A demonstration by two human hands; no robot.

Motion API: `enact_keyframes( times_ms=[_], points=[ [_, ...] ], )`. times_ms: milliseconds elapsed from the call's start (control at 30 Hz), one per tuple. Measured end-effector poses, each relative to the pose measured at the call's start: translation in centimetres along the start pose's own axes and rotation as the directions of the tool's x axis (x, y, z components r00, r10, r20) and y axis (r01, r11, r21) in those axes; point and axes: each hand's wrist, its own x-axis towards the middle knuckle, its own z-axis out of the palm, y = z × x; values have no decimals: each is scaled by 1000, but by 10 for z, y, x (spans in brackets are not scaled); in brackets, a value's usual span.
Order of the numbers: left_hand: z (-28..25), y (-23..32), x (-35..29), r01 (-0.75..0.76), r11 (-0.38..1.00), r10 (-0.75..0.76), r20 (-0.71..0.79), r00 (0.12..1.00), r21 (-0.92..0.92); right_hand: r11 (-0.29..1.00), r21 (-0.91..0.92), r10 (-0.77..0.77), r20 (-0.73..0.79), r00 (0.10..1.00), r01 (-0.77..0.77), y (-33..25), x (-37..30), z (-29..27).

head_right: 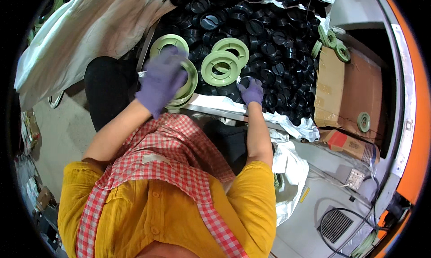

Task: The person sorts green plastic rings and black plastic caps by hand, picking them from white sacks and placing them into other containers.

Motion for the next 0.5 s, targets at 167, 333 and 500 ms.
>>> enact_keyframes(
  times_ms=[167, 333, 500],
  points=[
    [105, 21, 40, -420, 901, 155, 822, 547, 109, 987, -151, -82, -157, 984, 58, -12, -1, -11],
    [197, -19, 15, 519, 851, -467, 572, 674, 83, 974, 183, 160, -152, 975, -131, -31, -6, -39],
    [160, 2, 44, -104, 984, -44, 762, 646, 145, 824, 564, 229, -239, 944, -57, -23, -9, -51]
  ],
)
